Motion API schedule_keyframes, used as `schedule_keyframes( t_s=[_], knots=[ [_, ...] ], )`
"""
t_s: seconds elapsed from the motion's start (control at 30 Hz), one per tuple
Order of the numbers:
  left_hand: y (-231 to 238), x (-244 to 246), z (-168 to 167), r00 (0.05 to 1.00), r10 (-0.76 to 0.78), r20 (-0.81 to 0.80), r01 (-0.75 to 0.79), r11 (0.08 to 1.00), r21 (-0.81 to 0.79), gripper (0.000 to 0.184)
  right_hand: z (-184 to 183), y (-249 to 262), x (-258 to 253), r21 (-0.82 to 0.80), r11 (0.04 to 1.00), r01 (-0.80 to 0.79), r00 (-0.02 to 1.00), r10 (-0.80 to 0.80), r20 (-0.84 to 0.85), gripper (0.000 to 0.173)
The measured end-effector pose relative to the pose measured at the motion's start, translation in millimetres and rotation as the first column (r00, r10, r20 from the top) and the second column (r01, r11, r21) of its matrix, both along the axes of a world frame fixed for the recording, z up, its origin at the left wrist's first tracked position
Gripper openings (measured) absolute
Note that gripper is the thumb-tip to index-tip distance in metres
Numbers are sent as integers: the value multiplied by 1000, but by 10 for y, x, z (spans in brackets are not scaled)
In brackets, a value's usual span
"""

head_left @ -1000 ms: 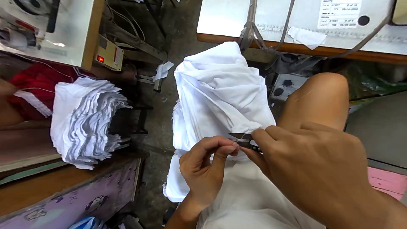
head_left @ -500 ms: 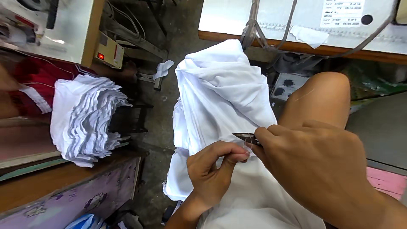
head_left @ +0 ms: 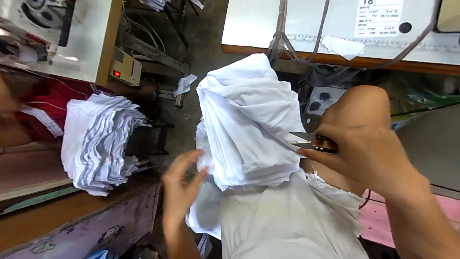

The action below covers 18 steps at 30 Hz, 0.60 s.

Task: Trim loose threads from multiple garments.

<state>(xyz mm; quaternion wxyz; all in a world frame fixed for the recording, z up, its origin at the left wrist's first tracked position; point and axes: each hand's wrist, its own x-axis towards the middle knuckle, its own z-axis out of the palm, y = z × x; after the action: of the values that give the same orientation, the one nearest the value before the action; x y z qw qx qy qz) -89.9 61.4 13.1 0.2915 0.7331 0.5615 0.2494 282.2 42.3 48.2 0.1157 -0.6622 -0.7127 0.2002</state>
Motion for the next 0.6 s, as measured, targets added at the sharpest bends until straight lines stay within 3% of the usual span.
schedule_keyframes(
  t_s=[0.07,0.2,0.3,0.37,0.47,0.6],
  knots=[
    [-18,470,-18,959,-230,168,245,967,-75,34,-187,65,-28,32,998,-52,975,58,-215,47],
    [-51,876,-50,934,-357,-8,357,934,-26,14,-452,81,-203,-28,979,-203,816,153,-557,42],
    [-97,923,-11,959,-282,-32,283,956,73,6,-579,11,-339,68,960,-271,740,253,-623,31],
    [-181,988,-5,992,-126,25,115,959,260,18,-589,-85,-462,220,955,-200,735,295,-610,18],
    [-296,1084,-21,997,26,78,-60,875,480,23,-588,-223,-648,450,890,-73,775,335,-536,12],
    [-407,1127,-44,985,-35,168,-62,841,538,16,-625,-300,-724,480,877,-7,757,318,-570,30]
  ],
)
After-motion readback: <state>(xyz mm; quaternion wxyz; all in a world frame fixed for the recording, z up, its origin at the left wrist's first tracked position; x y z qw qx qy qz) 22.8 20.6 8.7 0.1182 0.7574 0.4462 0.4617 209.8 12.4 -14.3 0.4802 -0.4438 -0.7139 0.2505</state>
